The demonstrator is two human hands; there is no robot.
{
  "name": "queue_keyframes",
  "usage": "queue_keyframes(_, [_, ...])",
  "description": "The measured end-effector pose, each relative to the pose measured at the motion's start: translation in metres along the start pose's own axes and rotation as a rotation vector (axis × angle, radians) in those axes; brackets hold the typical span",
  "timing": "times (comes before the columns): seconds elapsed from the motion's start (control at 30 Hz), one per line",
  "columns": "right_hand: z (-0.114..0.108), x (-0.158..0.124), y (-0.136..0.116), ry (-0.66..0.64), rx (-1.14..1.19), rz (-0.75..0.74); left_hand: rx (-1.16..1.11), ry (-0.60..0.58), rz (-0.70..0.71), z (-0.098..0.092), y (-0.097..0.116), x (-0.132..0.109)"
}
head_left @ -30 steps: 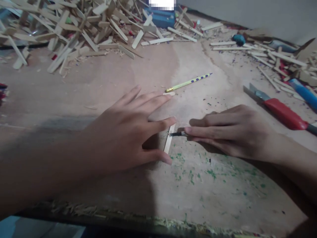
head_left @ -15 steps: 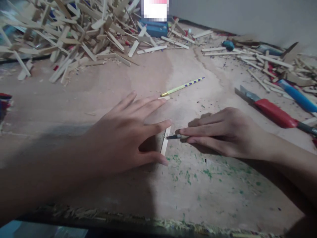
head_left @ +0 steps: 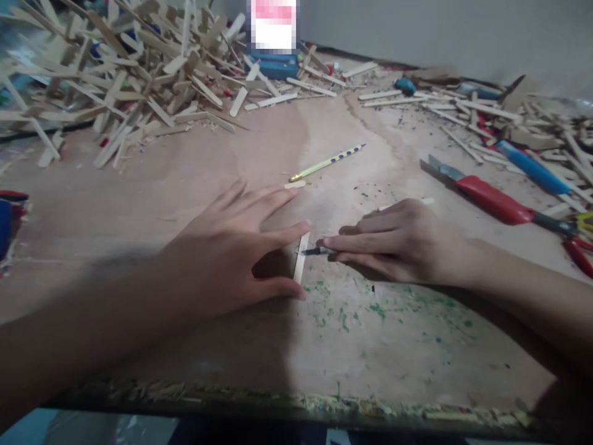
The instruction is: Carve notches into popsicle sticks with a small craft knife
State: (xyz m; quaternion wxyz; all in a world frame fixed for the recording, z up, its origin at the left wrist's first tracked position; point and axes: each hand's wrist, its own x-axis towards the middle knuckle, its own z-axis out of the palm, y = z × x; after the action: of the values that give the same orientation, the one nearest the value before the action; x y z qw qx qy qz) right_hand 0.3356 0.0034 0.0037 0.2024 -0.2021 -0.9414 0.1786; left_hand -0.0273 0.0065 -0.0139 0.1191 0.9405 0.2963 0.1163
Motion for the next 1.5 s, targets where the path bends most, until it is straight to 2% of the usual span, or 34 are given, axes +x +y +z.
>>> queue_keyframes(0.13, [0.004,0.001,-0.002,0.044,0.012,0.013,0.03,0.03,-0.04,0.004,0.001,0.002])
queue_keyframes(0.27, [0.006,0.001,-0.004,0.058,-0.001,0.013,0.064,0.009,-0.049,0.004,0.005,0.005])
queue_keyframes(0.6, [0.0,0.003,-0.008,0.033,0.098,0.082,0.041,0.043,-0.051,0.005,0.005,0.001])
queue_keyframes(0.9, [0.003,0.004,-0.013,0.05,0.013,0.073,0.014,0.032,-0.06,0.005,0.007,0.004])
queue_keyframes(1.13, [0.01,0.002,-0.009,0.059,-0.076,0.005,-0.002,0.02,-0.059,0.005,0.003,0.004])
queue_keyframes(1.5, [0.004,-0.001,-0.01,0.103,0.0,0.029,0.016,0.073,-0.052,0.009,0.005,0.001])
